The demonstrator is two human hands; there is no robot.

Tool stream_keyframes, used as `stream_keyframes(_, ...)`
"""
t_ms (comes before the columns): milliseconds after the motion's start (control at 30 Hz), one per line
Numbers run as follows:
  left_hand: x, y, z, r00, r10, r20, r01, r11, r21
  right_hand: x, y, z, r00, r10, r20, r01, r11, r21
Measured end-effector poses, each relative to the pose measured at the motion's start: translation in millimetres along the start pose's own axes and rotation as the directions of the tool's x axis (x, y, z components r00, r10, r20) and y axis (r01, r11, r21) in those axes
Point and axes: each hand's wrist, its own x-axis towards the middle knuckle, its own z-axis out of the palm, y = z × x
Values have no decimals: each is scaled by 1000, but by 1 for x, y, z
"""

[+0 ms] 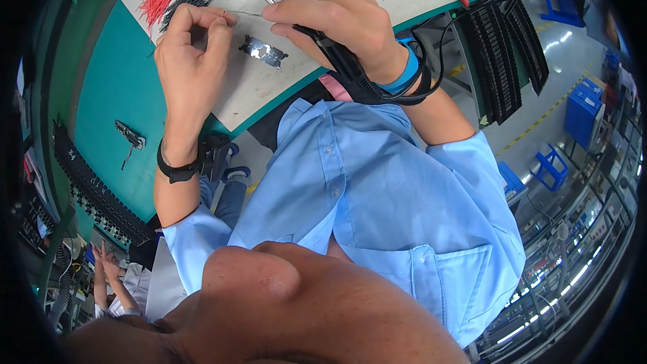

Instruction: The person picks up a circuit board and wires by hand, then solders the wires onto the board using a soldering iron. They repeat this process with another wire and circuit board before setting them down.

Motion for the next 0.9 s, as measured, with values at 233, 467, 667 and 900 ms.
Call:
stream_keyframes(233,0,1,1,1000,-4,-1,4,1000,-15,0,-3,1,999,24,-25,-25,999,-34)
stream_keyframes(467,0,1,2,1000,-16,-8,16,999,-31,0,0,3,999,-11,-47,10,1000,-19)
stream_keyframes(667,-1,0,2,1000,-6,-6,5,999,-37,-3,7,4,998,-53,-39,52,998,-30)
stream_keyframes(900,0,2,2,1000,-9,2,10,999,-40,-3,6,-1,999,-39,11,40,997,-69)
